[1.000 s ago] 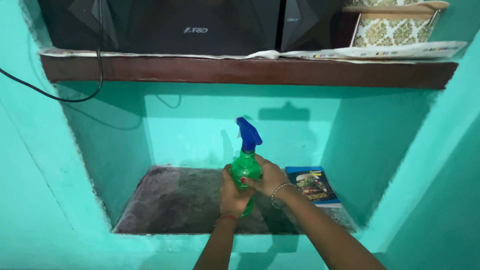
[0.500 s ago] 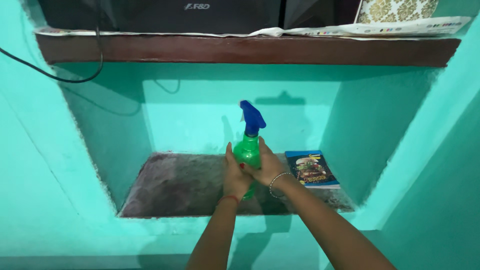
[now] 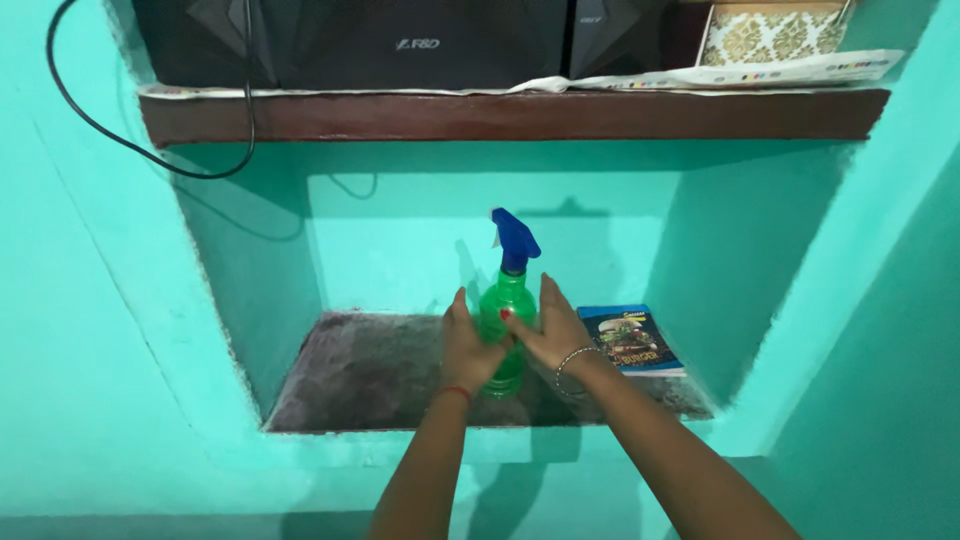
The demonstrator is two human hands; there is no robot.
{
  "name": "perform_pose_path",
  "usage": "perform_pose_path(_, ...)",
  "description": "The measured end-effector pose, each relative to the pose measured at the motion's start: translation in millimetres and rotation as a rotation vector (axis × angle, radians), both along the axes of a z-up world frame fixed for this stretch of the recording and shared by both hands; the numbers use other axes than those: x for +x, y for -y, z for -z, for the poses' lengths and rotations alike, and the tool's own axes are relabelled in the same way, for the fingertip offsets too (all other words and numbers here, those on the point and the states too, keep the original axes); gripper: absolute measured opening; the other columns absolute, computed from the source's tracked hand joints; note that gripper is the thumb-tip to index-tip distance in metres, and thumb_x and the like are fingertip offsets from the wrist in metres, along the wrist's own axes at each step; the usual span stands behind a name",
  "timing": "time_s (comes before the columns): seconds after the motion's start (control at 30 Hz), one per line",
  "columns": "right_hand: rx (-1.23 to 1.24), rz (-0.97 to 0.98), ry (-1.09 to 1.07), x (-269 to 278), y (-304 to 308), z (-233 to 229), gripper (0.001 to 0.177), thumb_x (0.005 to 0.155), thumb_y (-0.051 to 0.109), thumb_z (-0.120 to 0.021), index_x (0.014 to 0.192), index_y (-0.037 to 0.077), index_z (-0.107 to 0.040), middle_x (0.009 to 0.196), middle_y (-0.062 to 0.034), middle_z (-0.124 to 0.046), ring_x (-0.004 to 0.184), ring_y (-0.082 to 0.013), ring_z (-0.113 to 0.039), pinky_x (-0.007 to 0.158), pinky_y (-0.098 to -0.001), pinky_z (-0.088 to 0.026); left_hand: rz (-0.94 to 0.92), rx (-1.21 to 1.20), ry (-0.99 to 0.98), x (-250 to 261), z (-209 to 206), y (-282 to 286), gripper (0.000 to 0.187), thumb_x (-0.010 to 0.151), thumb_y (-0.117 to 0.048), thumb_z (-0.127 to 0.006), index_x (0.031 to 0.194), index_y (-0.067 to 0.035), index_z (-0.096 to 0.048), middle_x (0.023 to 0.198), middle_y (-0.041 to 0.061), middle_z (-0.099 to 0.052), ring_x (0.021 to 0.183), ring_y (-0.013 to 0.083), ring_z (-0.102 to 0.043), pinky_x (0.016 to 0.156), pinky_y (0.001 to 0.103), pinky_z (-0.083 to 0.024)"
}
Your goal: The person sprays a green cleaning liquid from a spray bottle onto a wooden table surface. Then, using a colorful cloth, the person wipes the table thoroughly in circular and back-and-forth motions to clean it.
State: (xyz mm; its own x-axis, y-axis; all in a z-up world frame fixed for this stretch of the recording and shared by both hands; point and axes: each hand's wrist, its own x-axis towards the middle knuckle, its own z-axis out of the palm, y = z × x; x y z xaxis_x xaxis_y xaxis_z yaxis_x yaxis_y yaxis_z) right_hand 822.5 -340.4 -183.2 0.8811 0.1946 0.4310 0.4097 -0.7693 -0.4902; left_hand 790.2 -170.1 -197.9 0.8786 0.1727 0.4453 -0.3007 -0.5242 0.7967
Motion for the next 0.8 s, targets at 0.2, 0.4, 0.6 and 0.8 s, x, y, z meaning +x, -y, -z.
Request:
perform_pose_path(0.2,-0.07,0.173,-0.105,-25,3,-20,0.108,0.089,0.074,-0.046,0.162,0.002,-0.011,0.169,-0.0223,-0.015,0.154,-0.0416,-0.018,0.121,-0.0553,-0.023,-0.04,-0.014,0.052,-8,-11,-14,0.088,0.085,-0.046,-0.076,0.153,-0.008,-0.036,0.151,0.024,-0.042,0.141,0.0416,-0.043,0.116,0.047,-0.039)
perform_pose_path(0.4,-0.03,0.216,-0.057,-58,2,-64,0.102,0.091,0.075,-0.042,0.164,0.01,-0.012,0.17,-0.0199,-0.012,0.157,-0.0383,-0.015,0.12,-0.0669,-0.018,-0.202,0.137,-0.007,-52,-40,-21,0.078,0.092,-0.059,-0.06,0.157,-0.021,-0.041,0.163,0.018,-0.033,0.155,0.0401,-0.024,0.123,0.05,-0.03)
perform_pose_path(0.6,-0.086,0.105,0.108,-118,-6,-104,0.095,0.095,0.07,-0.043,0.163,0.009,-0.017,0.169,-0.0235,-0.011,0.155,-0.0438,-0.011,0.119,-0.0661,-0.016,-0.305,0.299,-0.163,-137,-82,-36,0.077,0.091,-0.063,-0.052,0.157,-0.027,-0.035,0.168,0.012,-0.024,0.157,0.0329,-0.009,0.116,0.07,-0.018)
perform_pose_path(0.8,-0.15,-0.015,0.12,-199,-40,-109,0.09,0.094,0.068,-0.046,0.162,0.013,-0.023,0.17,-0.0198,-0.012,0.155,-0.0424,-0.011,0.12,-0.0637,-0.013,-0.469,0.384,-0.157,-233,-75,-67,0.072,0.096,-0.061,-0.048,0.159,-0.028,-0.034,0.166,0.01,-0.026,0.158,0.032,-0.011,0.121,0.068,-0.012)
